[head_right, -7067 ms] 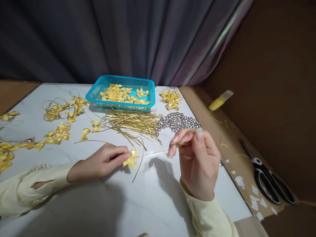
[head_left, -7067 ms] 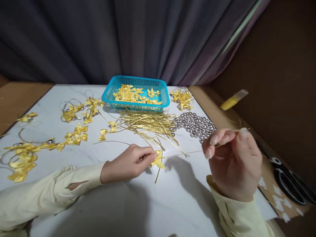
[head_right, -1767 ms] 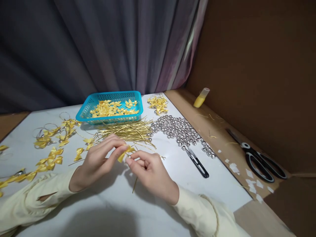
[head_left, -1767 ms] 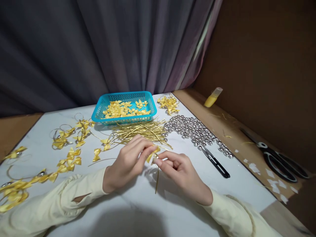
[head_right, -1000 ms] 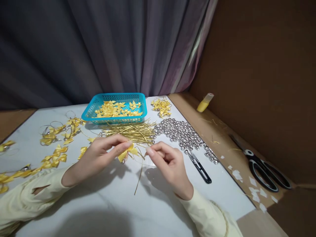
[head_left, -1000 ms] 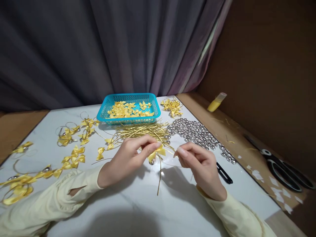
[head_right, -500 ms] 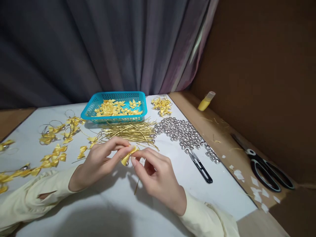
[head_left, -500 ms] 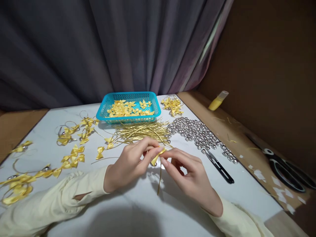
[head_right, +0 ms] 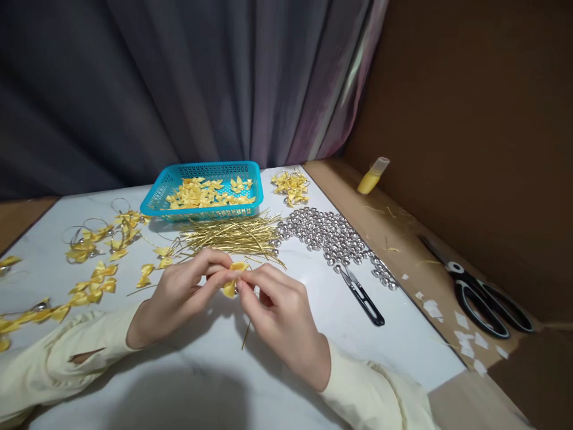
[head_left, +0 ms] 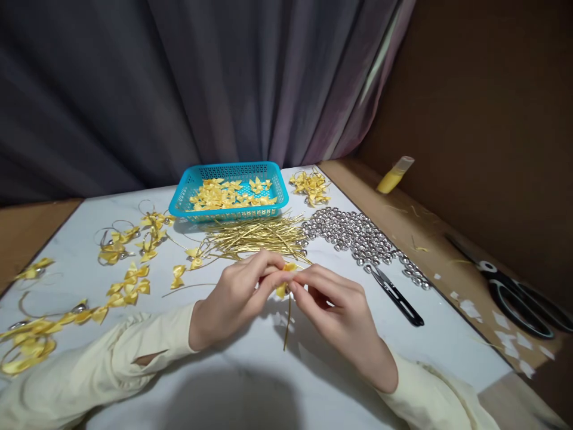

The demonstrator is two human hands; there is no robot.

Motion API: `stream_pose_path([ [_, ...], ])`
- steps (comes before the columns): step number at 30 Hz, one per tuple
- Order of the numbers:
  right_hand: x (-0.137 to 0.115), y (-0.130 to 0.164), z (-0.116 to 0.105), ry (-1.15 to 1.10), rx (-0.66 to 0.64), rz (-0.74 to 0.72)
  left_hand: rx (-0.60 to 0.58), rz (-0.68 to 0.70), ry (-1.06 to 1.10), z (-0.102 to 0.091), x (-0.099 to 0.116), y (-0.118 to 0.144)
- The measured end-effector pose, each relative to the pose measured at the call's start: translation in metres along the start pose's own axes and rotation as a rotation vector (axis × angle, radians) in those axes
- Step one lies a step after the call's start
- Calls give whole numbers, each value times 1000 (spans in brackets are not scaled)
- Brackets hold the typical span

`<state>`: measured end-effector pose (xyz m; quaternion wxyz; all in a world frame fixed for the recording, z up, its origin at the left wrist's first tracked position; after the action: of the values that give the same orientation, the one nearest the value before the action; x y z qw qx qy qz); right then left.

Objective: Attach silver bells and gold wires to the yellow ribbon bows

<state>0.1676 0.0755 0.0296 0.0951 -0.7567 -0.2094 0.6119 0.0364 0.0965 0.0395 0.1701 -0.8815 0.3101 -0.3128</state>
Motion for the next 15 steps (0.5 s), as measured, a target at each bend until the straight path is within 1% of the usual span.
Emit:
stream_pose_path([
  [5, -2, 0, -1, 12, 10, 26, -38, -47, 13, 1, -2, -3],
  [10, 2, -2, -2, -25, -7, 106, -15, -47, 0, 1, -4, -2],
  [12, 7, -4, -2, -81, -13, 202, -23, -35, 19, 1, -3, -2],
  [15, 15, -5, -1, -237, -55, 398, -44, -30, 47, 2, -2, -2],
])
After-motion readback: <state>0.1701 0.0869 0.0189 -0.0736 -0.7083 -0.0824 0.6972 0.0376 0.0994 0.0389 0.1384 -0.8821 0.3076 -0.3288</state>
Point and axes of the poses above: each hand's wrist, its own y-axis away from the middle knuckle, its own z-axis out of the palm, x = y × z, the point moved 5 cm from there along -y, towards the middle knuckle, and after that the axes turned 14 degrees about -y, right-handed, at the moved point
